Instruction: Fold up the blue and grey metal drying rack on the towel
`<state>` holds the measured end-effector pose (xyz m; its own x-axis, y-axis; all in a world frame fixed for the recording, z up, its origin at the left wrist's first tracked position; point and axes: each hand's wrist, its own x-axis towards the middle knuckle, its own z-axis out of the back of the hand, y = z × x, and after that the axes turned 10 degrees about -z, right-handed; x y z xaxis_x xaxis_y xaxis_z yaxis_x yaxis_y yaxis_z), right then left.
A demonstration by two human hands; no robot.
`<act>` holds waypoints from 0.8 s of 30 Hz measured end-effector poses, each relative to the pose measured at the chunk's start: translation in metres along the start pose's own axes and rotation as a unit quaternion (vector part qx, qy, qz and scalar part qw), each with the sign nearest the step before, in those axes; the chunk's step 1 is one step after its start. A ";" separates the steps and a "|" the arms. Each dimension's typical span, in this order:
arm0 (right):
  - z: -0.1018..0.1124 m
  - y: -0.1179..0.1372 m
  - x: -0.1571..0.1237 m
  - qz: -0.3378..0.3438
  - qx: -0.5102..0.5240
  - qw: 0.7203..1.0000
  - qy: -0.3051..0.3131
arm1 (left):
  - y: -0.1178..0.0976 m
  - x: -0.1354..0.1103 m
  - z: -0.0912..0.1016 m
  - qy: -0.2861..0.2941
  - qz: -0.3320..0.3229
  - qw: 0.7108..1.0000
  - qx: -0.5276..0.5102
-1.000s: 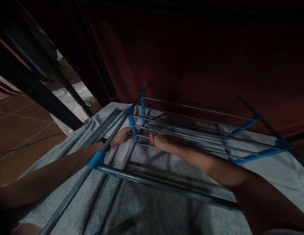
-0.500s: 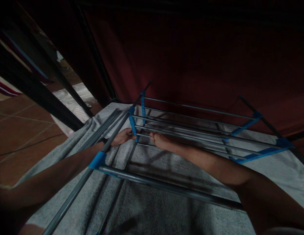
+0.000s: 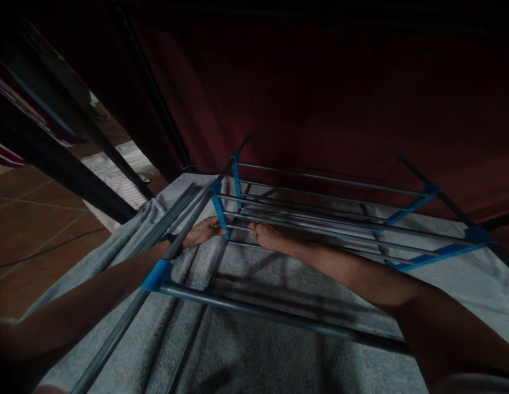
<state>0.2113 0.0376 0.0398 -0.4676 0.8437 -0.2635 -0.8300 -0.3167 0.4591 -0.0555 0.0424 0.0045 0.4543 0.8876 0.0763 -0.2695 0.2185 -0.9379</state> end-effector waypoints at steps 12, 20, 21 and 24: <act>0.003 -0.001 0.008 0.001 0.067 0.997 0.029 | 0.004 0.001 -0.003 -0.014 -0.006 1.000 -0.023; 0.001 -0.001 0.002 0.041 0.018 0.999 -0.008 | 0.003 0.002 -0.002 -0.002 -0.039 0.998 -0.047; 0.000 -0.001 -0.005 0.065 -0.011 0.997 -0.042 | 0.005 0.001 -0.002 -0.003 -0.038 0.998 -0.045; -0.010 -0.002 -0.026 0.204 -0.117 0.968 -0.086 | 0.015 -0.002 -0.004 -0.011 -0.031 0.999 -0.041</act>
<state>0.2221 0.0116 0.0379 -0.7301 0.6812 0.0534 -0.6426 -0.7111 0.2853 -0.0567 0.0419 -0.0111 0.4492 0.8822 0.1413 -0.1709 0.2400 -0.9556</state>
